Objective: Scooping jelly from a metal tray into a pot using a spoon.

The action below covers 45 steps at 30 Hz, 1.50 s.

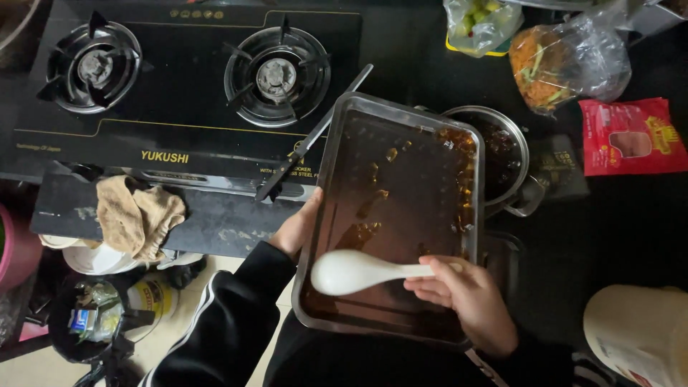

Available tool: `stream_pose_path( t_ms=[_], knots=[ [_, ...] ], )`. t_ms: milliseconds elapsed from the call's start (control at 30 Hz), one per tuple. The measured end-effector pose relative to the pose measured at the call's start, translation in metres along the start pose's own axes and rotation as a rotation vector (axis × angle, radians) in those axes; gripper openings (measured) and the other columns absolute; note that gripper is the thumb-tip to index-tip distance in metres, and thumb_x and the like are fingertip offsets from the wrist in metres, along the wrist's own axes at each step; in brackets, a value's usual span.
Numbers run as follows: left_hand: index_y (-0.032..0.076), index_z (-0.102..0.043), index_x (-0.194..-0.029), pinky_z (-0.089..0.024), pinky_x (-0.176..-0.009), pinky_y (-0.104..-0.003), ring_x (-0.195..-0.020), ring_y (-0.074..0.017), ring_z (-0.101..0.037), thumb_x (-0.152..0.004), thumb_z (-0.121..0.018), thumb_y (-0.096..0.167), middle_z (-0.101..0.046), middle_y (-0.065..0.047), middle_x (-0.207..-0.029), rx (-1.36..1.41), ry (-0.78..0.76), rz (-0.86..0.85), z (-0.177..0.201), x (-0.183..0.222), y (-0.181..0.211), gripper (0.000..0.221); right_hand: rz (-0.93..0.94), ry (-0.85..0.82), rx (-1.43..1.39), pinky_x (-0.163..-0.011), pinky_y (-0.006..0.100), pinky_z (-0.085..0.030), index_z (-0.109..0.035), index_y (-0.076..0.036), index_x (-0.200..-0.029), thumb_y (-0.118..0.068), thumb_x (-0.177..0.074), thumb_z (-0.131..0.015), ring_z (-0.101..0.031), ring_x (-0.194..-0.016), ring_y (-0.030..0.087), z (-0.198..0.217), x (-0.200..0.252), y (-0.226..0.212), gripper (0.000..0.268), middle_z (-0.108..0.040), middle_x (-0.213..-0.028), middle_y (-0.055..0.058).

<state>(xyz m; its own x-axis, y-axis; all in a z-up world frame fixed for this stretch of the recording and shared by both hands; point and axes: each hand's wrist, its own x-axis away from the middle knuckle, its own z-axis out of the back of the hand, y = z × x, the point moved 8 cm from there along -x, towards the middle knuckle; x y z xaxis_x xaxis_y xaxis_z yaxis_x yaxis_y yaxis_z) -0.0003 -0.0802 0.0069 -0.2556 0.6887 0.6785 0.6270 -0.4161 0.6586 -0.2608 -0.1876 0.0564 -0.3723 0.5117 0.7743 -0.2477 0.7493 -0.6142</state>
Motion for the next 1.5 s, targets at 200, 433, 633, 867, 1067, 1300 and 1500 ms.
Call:
stream_pose_path(
  t_ms=[200, 433, 633, 867, 1067, 1300, 1500],
  knots=[
    [0.008, -0.062, -0.149, -0.057, -0.101, -0.040, -0.122, -0.0304, -0.069, -0.095, -0.043, 0.061, -0.070, -0.019, -0.141, 0.110, 0.110, 0.126, -0.006, 0.014, 0.001, 0.078, 0.145, -0.035, 0.192, -0.089, 0.046, -0.065, -0.071, 0.014, -0.125, -0.011, -0.103, -0.055, -0.081, -0.095, 0.045, 0.032, -0.007, -0.033, 0.037, -0.080, -0.108, 0.043],
    [0.002, -0.070, -0.136, -0.056, -0.103, -0.037, -0.120, -0.0279, -0.071, -0.091, -0.050, 0.062, -0.074, -0.019, -0.136, 0.016, 0.293, 0.196, -0.006, 0.031, 0.009, 0.078, 0.216, -0.366, 0.263, -0.086, 0.045, -0.074, -0.072, 0.011, -0.120, -0.014, -0.101, -0.056, -0.089, -0.096, 0.046, 0.024, -0.025, 0.003, 0.035, -0.084, -0.109, 0.037],
    [0.002, -0.072, -0.134, -0.055, -0.103, -0.032, -0.121, -0.0242, -0.071, -0.091, -0.051, 0.063, -0.075, -0.017, -0.136, -0.041, 0.352, 0.212, 0.003, 0.028, 0.006, 0.077, 0.267, -0.142, 0.286, -0.094, 0.047, -0.066, -0.065, 0.010, -0.126, -0.017, -0.105, -0.050, -0.083, -0.099, 0.045, 0.072, -0.048, -0.028, 0.037, -0.081, -0.110, 0.041],
    [0.006, -0.071, -0.138, -0.050, -0.112, -0.037, -0.134, -0.0279, -0.066, -0.083, -0.032, 0.077, -0.070, -0.018, -0.144, -0.471, 0.345, 0.190, 0.001, 0.034, 0.023, 0.098, 0.269, -0.285, 0.274, -0.089, 0.048, -0.071, -0.069, 0.010, -0.119, -0.012, -0.101, -0.057, -0.086, -0.096, 0.047, 0.074, -0.059, -0.010, 0.031, -0.083, -0.106, 0.041],
    [0.010, -0.073, -0.137, -0.041, -0.118, -0.037, -0.143, -0.0252, -0.058, -0.084, -0.028, 0.080, -0.067, -0.015, -0.147, -0.665, 0.372, 0.134, 0.012, 0.026, 0.029, 0.099, 0.407, 0.047, 0.186, -0.094, 0.051, -0.062, -0.060, 0.010, -0.128, -0.015, -0.108, -0.050, -0.076, -0.098, 0.046, 0.116, -0.055, -0.077, 0.034, -0.073, -0.111, 0.042],
    [0.003, -0.077, -0.127, -0.049, -0.111, -0.038, -0.129, -0.0264, -0.068, -0.086, -0.037, 0.077, -0.076, -0.016, -0.134, -0.575, 0.430, 0.190, 0.007, 0.035, 0.040, 0.094, 0.240, -0.181, 0.300, -0.084, 0.054, -0.065, -0.066, 0.011, -0.117, -0.016, -0.105, -0.054, -0.081, -0.087, 0.051, 0.147, -0.071, -0.073, 0.031, -0.078, -0.098, 0.041],
    [0.003, -0.075, -0.128, -0.045, -0.111, -0.039, -0.129, -0.0298, -0.067, -0.089, -0.030, 0.078, -0.075, -0.018, -0.134, -0.679, 0.448, 0.230, 0.015, 0.036, 0.039, 0.097, 0.189, -0.423, 0.488, -0.080, 0.045, -0.070, -0.069, 0.008, -0.109, -0.012, -0.103, -0.054, -0.089, -0.092, 0.046, 0.152, -0.085, -0.059, 0.026, -0.086, -0.101, 0.038]
  ],
)
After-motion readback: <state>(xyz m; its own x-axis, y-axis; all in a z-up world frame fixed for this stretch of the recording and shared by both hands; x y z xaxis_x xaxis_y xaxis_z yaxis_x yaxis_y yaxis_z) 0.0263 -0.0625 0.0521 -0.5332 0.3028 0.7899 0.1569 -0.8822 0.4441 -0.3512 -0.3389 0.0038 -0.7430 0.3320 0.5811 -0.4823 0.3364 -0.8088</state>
